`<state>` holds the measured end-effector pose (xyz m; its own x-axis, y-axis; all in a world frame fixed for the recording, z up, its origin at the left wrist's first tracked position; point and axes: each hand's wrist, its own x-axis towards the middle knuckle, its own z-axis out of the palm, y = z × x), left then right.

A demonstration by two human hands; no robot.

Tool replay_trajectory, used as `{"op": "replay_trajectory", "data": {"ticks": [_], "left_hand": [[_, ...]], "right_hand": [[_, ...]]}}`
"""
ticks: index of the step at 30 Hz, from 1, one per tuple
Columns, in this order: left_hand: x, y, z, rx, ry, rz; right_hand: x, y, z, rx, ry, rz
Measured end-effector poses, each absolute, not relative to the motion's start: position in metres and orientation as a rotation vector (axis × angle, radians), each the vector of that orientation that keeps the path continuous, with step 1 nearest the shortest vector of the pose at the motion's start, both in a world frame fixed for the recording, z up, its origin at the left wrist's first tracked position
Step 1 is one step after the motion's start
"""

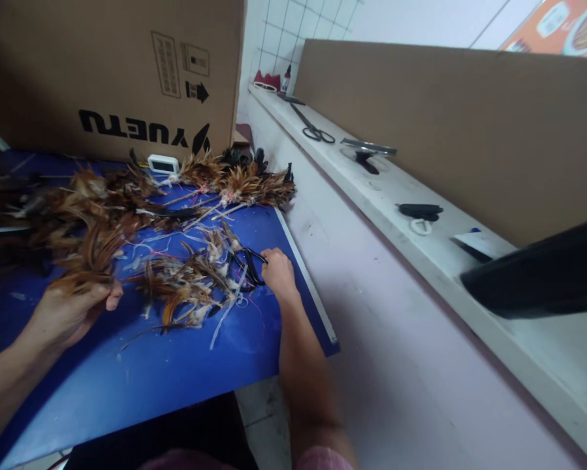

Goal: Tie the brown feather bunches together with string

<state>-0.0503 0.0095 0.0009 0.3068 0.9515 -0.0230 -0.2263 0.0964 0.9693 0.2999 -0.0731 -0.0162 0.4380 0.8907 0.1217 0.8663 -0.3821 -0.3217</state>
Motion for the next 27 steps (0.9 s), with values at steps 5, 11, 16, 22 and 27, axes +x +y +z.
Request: {"op": "replay_trajectory", "data": {"ticks": [5, 11, 16, 22, 27], "left_hand": [[-0.053, 0.012, 0.001, 1.090, 0.824, 1.074], [-0.053, 0.009, 0.004, 1.052, 0.807, 1.098], [-0.053, 0.008, 0.004, 1.049, 0.813, 1.075], [-0.054, 0.011, -0.001, 1.028, 0.835, 1.071], [-0.053, 0.013, -0.004, 1.035, 0.837, 1.051]], "right_hand": [[0.301, -0.084, -0.010, -2.418, -1.468, 0.057], [0.296, -0.073, 0.007, -2.363, -1.503, 0.006], [0.274, -0.022, 0.027, -2.122, -1.774, 0.089], [0.258, 0.050, 0.031, -2.214, -1.907, 0.208], [0.260, 0.080, 0.022, -2.418, -1.796, 0.303]]}}
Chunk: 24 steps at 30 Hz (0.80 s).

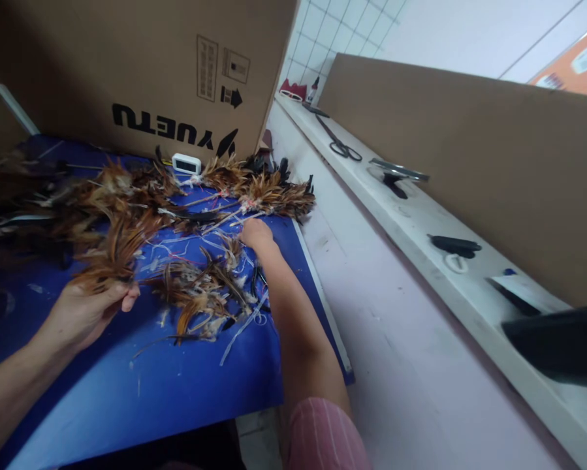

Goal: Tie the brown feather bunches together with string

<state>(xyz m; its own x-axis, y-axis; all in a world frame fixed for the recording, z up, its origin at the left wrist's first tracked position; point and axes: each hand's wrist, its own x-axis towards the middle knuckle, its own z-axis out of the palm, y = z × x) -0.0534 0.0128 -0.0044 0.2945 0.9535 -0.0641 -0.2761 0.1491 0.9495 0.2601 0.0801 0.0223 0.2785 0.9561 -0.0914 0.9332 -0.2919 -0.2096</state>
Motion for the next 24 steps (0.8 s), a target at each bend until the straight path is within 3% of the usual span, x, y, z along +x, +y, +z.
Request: {"op": "replay_trajectory", "data": {"ticks": [7, 19, 24], "left_hand": [[-0.052, 0.014, -0.004, 1.039, 0.868, 1.054], [-0.050, 0.010, 0.000, 1.062, 0.877, 1.053], [-0.051, 0.011, -0.002, 1.077, 0.877, 1.048]], "right_hand": [[0.270, 0.085, 0.015, -2.263, -1.655, 0.508], [0.292, 0.033, 0.045, -1.514, -1.046, 0.917], [0.294, 0.039, 0.039, -1.913, -1.354, 0.543]]}}
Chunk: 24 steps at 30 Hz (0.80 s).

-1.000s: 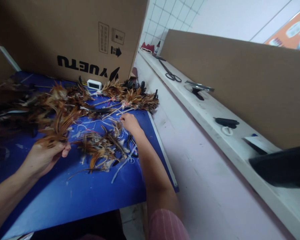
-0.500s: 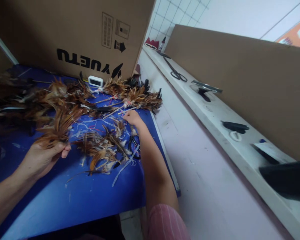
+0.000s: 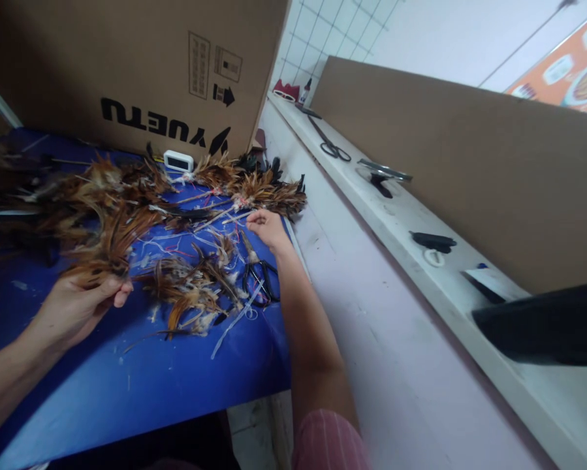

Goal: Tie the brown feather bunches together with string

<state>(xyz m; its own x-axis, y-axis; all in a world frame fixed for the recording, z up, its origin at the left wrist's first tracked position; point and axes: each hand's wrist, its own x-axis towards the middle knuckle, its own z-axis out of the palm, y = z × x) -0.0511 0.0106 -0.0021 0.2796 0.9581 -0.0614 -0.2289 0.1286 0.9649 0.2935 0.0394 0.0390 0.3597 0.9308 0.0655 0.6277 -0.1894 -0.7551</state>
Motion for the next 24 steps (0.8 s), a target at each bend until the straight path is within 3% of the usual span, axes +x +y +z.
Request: {"op": "replay_trajectory", "data": {"ticks": [11, 24], "left_hand": [[-0.052, 0.012, -0.003, 1.073, 0.870, 1.054], [-0.051, 0.012, -0.005, 1.084, 0.861, 1.051]], "right_hand": [[0.267, 0.070, 0.002, -2.185, -1.395, 0.440], [0.283, 0.043, 0.049, -1.521, -0.986, 0.905]]}}
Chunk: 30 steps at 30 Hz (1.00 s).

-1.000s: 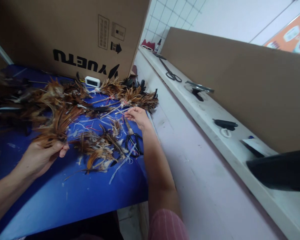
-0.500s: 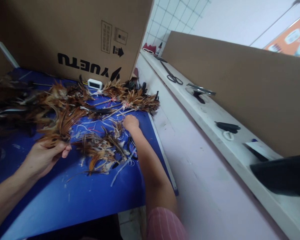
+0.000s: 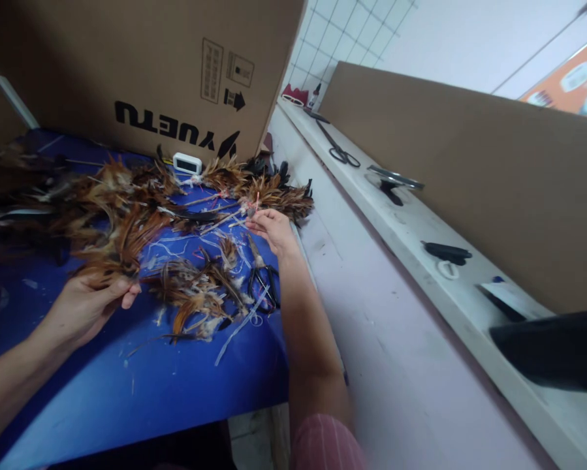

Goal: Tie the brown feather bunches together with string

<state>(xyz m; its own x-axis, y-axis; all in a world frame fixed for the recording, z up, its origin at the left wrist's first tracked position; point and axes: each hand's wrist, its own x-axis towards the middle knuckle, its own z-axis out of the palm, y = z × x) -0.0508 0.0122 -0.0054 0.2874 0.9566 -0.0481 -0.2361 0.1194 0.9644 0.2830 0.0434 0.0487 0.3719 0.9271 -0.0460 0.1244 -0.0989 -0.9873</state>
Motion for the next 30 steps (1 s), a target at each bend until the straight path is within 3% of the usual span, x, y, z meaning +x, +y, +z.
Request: {"op": "replay_trajectory", "data": {"ticks": [7, 23, 30], "left_hand": [[-0.050, 0.013, -0.008, 1.097, 0.853, 1.045], [-0.049, 0.011, -0.002, 1.047, 0.860, 1.058], [-0.048, 0.010, -0.001, 1.022, 0.831, 1.037]], "right_hand": [[0.284, 0.027, 0.071, -1.227, -0.951, 0.920], [0.241, 0.004, 0.069, -1.571, -1.463, 0.234], [0.202, -0.014, 0.054, -1.490, -1.802, 0.363]]}}
